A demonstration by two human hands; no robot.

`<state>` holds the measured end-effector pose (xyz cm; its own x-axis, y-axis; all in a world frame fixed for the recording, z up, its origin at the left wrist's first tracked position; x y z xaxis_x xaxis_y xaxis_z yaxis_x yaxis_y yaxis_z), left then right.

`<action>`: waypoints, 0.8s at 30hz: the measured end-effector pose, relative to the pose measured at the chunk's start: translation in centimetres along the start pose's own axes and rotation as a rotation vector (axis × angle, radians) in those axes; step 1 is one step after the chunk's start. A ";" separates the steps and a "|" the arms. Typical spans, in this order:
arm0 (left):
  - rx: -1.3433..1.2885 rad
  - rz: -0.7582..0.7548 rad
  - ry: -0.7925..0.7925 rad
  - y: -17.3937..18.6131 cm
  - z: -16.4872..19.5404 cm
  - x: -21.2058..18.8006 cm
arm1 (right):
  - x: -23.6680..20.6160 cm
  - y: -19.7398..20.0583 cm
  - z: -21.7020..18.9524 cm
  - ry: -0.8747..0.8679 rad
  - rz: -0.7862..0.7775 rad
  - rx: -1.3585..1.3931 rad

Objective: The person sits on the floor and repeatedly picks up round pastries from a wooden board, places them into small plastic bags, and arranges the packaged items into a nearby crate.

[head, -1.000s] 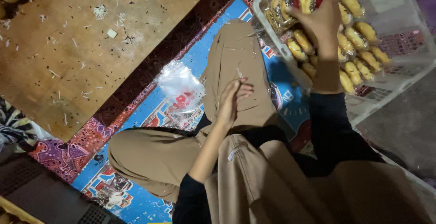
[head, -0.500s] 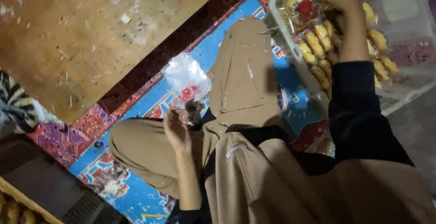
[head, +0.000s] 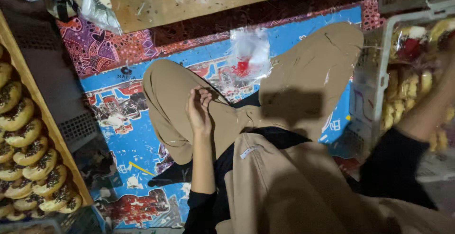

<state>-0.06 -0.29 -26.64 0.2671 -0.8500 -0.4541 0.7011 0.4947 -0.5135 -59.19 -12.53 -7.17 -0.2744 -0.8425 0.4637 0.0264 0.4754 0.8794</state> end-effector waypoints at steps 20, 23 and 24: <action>1.652 -0.295 -0.198 -14.6 -4.4 8.4 | -10.5 -14.9 -37.3 0.747 -0.814 0.457; 0.953 -0.217 -0.072 -14.2 -3.7 9.7 | -12.4 -10.9 -36.1 0.983 -0.699 0.257; 0.799 -0.335 0.205 -14.9 -6.3 9.2 | -13.5 -9.3 -35.8 1.086 -0.654 0.199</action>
<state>-12.25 -14.39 -27.76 -0.1049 -0.8406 -0.5314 0.9934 -0.1133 -0.0168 -21.35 -14.67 -17.68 0.7417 -0.6610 -0.1142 0.0157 -0.1530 0.9881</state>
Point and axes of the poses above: each hand's wrist, its own x-axis towards the middle knuckle, its own y-axis out of the back of the hand, z = x × y, the point moved 10 cm from there along x, towards the middle knuckle, and after that the axes turned 5 degrees about -z, right-handed, at the moved point
